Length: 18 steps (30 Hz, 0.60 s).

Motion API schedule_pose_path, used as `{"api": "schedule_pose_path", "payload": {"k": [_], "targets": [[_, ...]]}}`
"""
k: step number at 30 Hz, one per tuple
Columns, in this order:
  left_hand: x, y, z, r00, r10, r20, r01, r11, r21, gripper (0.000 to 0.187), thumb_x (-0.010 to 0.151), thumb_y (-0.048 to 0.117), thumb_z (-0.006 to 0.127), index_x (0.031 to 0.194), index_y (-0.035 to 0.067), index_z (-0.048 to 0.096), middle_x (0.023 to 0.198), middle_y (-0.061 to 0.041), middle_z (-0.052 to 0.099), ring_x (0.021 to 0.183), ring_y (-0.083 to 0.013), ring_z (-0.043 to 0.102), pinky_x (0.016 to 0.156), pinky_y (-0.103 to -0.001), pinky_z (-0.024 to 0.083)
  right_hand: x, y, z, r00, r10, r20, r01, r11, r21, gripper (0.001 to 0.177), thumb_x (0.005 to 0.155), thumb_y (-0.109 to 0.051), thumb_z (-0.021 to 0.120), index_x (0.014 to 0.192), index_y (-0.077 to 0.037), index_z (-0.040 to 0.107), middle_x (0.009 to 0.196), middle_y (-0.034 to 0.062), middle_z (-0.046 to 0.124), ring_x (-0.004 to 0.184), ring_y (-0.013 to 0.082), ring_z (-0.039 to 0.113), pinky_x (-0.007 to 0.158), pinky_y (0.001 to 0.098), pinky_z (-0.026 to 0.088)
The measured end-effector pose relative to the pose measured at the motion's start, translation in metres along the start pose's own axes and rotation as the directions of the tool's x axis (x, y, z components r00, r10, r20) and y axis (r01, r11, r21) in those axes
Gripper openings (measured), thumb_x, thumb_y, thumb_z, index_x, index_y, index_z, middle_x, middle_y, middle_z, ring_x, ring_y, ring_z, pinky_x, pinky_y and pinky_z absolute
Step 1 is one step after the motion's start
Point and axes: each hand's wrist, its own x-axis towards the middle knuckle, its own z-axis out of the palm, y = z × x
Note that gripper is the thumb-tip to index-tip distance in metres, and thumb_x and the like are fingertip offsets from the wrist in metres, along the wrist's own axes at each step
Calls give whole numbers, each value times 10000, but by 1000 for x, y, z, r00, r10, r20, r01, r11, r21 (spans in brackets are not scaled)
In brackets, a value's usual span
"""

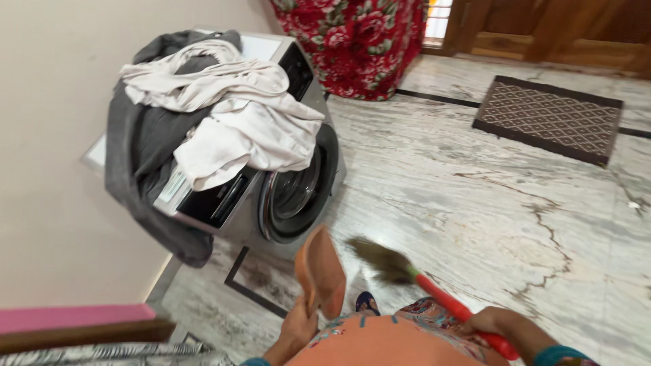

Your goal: The person sweeps debris from the floor into a dustpan using a broom, moving through a hallway and past a washing machine.

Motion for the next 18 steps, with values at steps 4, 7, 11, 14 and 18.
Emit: {"api": "schedule_pose_path", "payload": {"k": [4, 7, 11, 14, 18], "targets": [[16, 106, -61, 962, 272, 34, -273, 959, 68, 426, 932, 252, 594, 1315, 126, 457, 1036, -250, 702, 1010, -459, 671, 863, -541, 504, -3, 10, -15, 962, 54, 269, -215, 759, 615, 429, 929, -367, 734, 688, -36, 603, 594, 107, 568, 492, 245, 522, 502, 415, 460], [20, 174, -102, 911, 411, 32, -410, 911, -48, 342, 945, 251, 559, 1257, 135, 480, 965, -229, 733, 929, -428, 725, 825, -518, 530, -34, -10, -27, 985, 7, 172, -138, 628, 766, 446, 946, -344, 696, 675, -38, 518, 550, 103, 508, 443, 240, 454, 454, 397, 419], [10, 237, -137, 931, 364, 30, -362, 931, -53, 364, 961, 255, 558, 1301, 156, 470, 977, -252, 722, 954, -444, 706, 840, -524, 518, -129, -68, -29, 977, 108, -186, 75, 639, 765, 303, 924, -218, 770, 859, 37, 620, 590, 99, 573, 455, 204, 493, 443, 372, 441], [13, 262, -147, 871, 469, -143, -482, 873, -72, 355, 963, 210, 550, 1293, 116, 462, 1066, -274, 695, 987, -492, 658, 809, -565, 488, -195, -110, -35, 949, 9, -315, 237, 640, 731, 288, 870, -142, 784, 1061, 31, 657, 616, 75, 599, 472, 176, 520, 457, 347, 461], [39, 248, -133, 864, 443, -238, -472, 878, -79, 383, 976, 205, 519, 1331, 89, 433, 1103, -297, 682, 1000, -507, 642, 822, -571, 481, -215, -158, -51, 942, -104, -320, 308, 648, 697, 371, 870, -152, 764, 1164, 20, 616, 618, 57, 564, 469, 165, 497, 444, 326, 423]]}}
